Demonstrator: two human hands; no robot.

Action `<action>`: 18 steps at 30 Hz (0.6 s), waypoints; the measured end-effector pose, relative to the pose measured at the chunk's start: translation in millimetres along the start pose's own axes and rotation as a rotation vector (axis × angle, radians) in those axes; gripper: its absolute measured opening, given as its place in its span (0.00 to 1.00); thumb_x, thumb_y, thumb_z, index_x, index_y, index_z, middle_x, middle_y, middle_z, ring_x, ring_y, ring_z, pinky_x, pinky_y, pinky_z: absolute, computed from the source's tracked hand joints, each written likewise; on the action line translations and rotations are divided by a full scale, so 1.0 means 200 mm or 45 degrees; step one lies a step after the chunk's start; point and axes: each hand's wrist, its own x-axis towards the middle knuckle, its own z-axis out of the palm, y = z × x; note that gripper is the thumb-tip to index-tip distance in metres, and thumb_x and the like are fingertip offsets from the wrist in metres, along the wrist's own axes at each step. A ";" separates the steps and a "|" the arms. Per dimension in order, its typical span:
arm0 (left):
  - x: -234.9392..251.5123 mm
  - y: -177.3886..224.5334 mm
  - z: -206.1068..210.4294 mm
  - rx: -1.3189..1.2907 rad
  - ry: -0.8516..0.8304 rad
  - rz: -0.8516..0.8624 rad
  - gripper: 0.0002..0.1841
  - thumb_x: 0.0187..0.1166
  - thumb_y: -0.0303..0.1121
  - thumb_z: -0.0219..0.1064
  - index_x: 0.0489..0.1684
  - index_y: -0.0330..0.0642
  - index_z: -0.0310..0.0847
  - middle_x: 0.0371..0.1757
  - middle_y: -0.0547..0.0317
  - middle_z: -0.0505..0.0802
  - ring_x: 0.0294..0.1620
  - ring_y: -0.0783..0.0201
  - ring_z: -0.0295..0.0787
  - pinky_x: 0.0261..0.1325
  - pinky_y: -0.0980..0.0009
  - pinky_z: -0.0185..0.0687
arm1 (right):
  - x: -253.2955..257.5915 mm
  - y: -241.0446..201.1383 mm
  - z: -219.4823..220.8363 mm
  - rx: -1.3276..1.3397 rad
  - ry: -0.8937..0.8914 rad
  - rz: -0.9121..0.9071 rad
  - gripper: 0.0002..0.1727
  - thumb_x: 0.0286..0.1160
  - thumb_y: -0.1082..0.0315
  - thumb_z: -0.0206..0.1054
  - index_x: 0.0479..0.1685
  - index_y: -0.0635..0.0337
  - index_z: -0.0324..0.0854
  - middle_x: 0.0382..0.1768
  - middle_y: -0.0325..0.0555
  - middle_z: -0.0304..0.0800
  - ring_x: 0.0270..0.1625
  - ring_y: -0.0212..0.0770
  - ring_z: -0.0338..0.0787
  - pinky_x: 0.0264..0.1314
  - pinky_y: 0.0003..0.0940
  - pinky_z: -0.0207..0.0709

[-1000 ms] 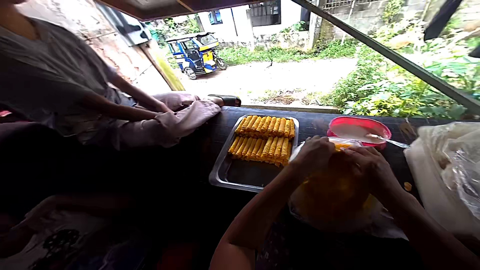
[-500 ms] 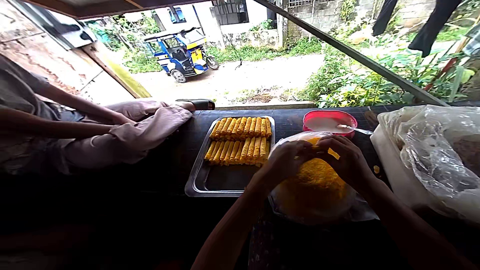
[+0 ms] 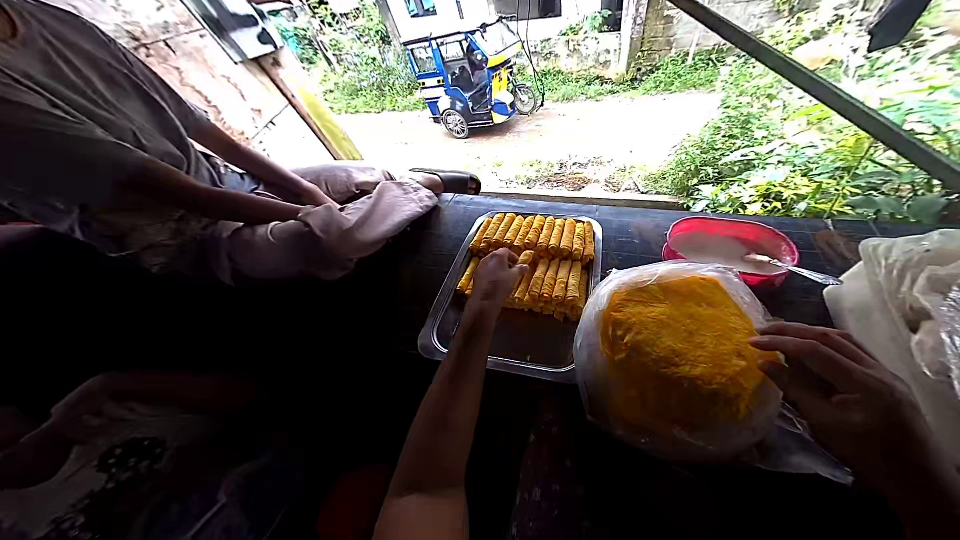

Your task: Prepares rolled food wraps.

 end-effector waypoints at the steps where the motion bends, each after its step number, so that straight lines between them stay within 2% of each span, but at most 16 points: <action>1: 0.04 -0.04 0.02 -0.017 -0.033 -0.085 0.19 0.84 0.37 0.69 0.62 0.29 0.83 0.60 0.33 0.90 0.67 0.38 0.85 0.73 0.40 0.72 | -0.02 0.00 -0.01 -0.003 -0.014 -0.006 0.17 0.81 0.54 0.62 0.50 0.52 0.93 0.56 0.46 0.94 0.64 0.47 0.87 0.68 0.41 0.77; 3: 0.08 -0.05 0.06 -0.054 -0.061 -0.150 0.19 0.83 0.37 0.69 0.63 0.29 0.83 0.62 0.33 0.89 0.69 0.40 0.84 0.75 0.42 0.72 | -0.05 0.00 -0.01 -0.012 -0.032 -0.024 0.16 0.82 0.54 0.62 0.50 0.51 0.93 0.57 0.46 0.93 0.65 0.47 0.86 0.72 0.39 0.75; 6: 0.07 0.00 0.10 -0.059 -0.035 -0.153 0.20 0.82 0.37 0.71 0.64 0.31 0.82 0.59 0.34 0.90 0.66 0.40 0.86 0.73 0.42 0.74 | -0.07 -0.01 -0.02 -0.044 -0.037 -0.034 0.16 0.82 0.54 0.62 0.49 0.50 0.93 0.57 0.47 0.93 0.65 0.48 0.86 0.72 0.39 0.74; 8: 0.05 0.03 0.12 0.021 -0.014 -0.138 0.18 0.84 0.37 0.69 0.60 0.31 0.84 0.58 0.35 0.91 0.66 0.39 0.86 0.72 0.40 0.74 | -0.08 -0.01 -0.04 -0.052 -0.030 -0.031 0.16 0.82 0.54 0.62 0.49 0.50 0.94 0.57 0.47 0.93 0.65 0.47 0.86 0.72 0.39 0.74; 10: 0.03 0.03 0.13 0.095 -0.001 -0.095 0.16 0.86 0.37 0.65 0.58 0.31 0.85 0.59 0.34 0.91 0.68 0.39 0.85 0.73 0.40 0.72 | -0.09 -0.01 -0.05 -0.051 -0.038 -0.022 0.16 0.83 0.55 0.62 0.50 0.50 0.93 0.58 0.47 0.93 0.66 0.47 0.85 0.71 0.40 0.73; 14: -0.01 -0.01 0.15 0.130 0.019 0.027 0.15 0.90 0.31 0.59 0.63 0.31 0.85 0.64 0.32 0.88 0.72 0.37 0.82 0.78 0.43 0.70 | -0.13 -0.04 -0.04 -0.053 -0.032 -0.003 0.14 0.83 0.57 0.62 0.48 0.49 0.94 0.57 0.44 0.94 0.66 0.47 0.87 0.72 0.41 0.76; 18: -0.07 -0.03 0.19 0.119 0.131 0.127 0.16 0.87 0.26 0.62 0.66 0.26 0.81 0.61 0.27 0.89 0.66 0.32 0.85 0.72 0.38 0.74 | -0.16 -0.08 0.06 -0.001 -0.028 -0.103 0.13 0.84 0.59 0.62 0.46 0.51 0.93 0.52 0.43 0.95 0.64 0.42 0.89 0.73 0.35 0.77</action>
